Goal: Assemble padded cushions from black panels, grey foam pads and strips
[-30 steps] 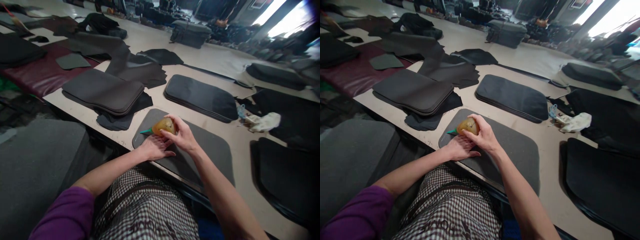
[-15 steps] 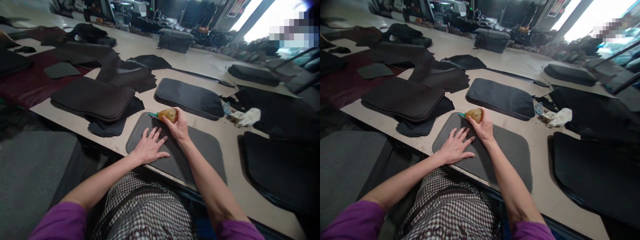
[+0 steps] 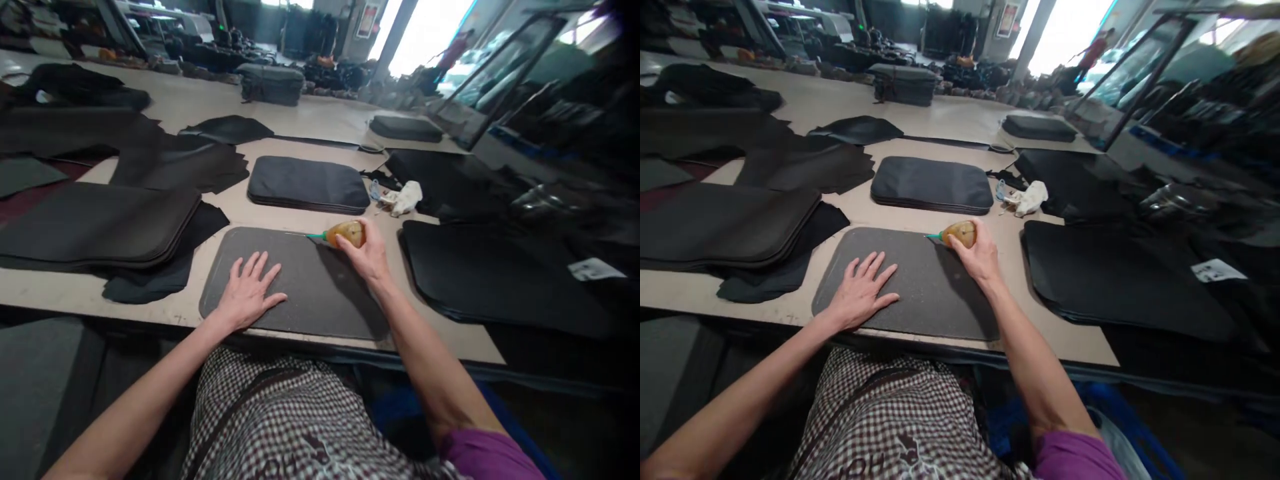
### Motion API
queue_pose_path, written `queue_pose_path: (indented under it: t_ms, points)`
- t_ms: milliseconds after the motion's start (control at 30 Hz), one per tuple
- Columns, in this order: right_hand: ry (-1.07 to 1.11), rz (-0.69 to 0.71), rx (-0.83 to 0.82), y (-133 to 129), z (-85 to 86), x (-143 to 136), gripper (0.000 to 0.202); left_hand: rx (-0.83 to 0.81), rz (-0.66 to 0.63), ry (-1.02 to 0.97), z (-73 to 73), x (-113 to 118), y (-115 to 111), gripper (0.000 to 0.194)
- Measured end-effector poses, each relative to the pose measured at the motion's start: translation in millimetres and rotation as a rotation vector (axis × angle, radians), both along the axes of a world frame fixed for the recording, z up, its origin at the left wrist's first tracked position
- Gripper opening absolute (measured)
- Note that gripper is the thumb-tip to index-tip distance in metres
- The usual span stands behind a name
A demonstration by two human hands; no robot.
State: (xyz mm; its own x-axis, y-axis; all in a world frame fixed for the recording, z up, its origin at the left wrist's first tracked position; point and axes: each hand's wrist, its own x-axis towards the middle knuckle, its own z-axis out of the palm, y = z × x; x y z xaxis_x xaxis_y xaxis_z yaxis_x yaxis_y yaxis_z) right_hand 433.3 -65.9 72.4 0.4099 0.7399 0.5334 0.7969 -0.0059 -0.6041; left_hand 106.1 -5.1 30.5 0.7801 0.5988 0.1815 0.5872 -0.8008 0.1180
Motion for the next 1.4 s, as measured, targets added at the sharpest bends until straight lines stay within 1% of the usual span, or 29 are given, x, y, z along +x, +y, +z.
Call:
queue_pose_path:
  t_ms: [200,300,400,467,500,567,633,667,700,767,867,933,1033,1133,1200,1300,1400]
  points:
    - [0.008,-0.197,-0.008,-62,1.6,65,0.064,0.02,0.003,0.047,0.4,1,0,0.073]
    - [-0.001,-0.307,-0.012,-92,1.9,92,0.063,0.029,0.003,0.05,-1.0,1,1,0.071]
    - [-0.018,-0.407,0.023,-118,5.6,108,0.062,0.018,-0.003,0.03,-2.1,1,1,0.071]
    - [0.003,-0.453,0.086,-130,10.4,106,0.061,-0.025,-0.012,0.004,-0.2,0,3,0.069]
    - [0.052,-0.465,0.128,-135,13.3,101,0.061,-0.07,-0.02,-0.017,2.2,-1,5,0.066]
    - [0.248,-0.436,0.2,-139,19.1,81,0.061,-0.223,-0.038,-0.095,10.2,-7,12,0.058]
    - [0.492,-0.318,0.221,-138,24.5,50,0.06,-0.398,-0.027,-0.233,21.5,-19,22,0.053]
    - [0.581,-0.231,0.203,-136,27.0,30,0.057,-0.451,-0.01,-0.305,27.6,-26,28,0.05]
    - [0.635,-0.135,0.166,-134,29.1,10,0.054,-0.469,0.007,-0.36,33.6,-34,35,0.046]
    - [0.66,0.051,0.041,-127,32.3,-34,0.051,-0.417,0.015,-0.374,43.8,-51,47,0.036]
    - [0.626,0.288,-0.136,-112,32.2,-97,0.054,-0.319,-0.027,-0.217,51.6,-69,58,0.022]
    - [0.587,0.384,-0.173,-97,28.4,-133,0.053,-0.291,-0.041,-0.104,52.0,-75,61,0.021]
    - [0.459,0.434,-0.142,-73,19.3,-174,0.049,-0.263,-0.031,0.007,49.5,-76,62,0.023]
    - [0.308,0.465,-0.088,-55,11.0,-199,0.047,-0.255,-0.001,0.058,47.8,-74,63,0.021]
    - [0.225,0.488,-0.071,-49,8.3,-209,0.046,-0.259,0.009,0.079,47.5,-73,64,0.018]
    - [0.141,0.52,-0.063,-51,11.1,-210,0.041,-0.252,0.008,0.098,46.7,-72,66,0.018]
    - [0.091,0.545,-0.071,-59,20.6,-198,0.037,-0.233,0.008,0.1,44.1,-71,68,0.023]
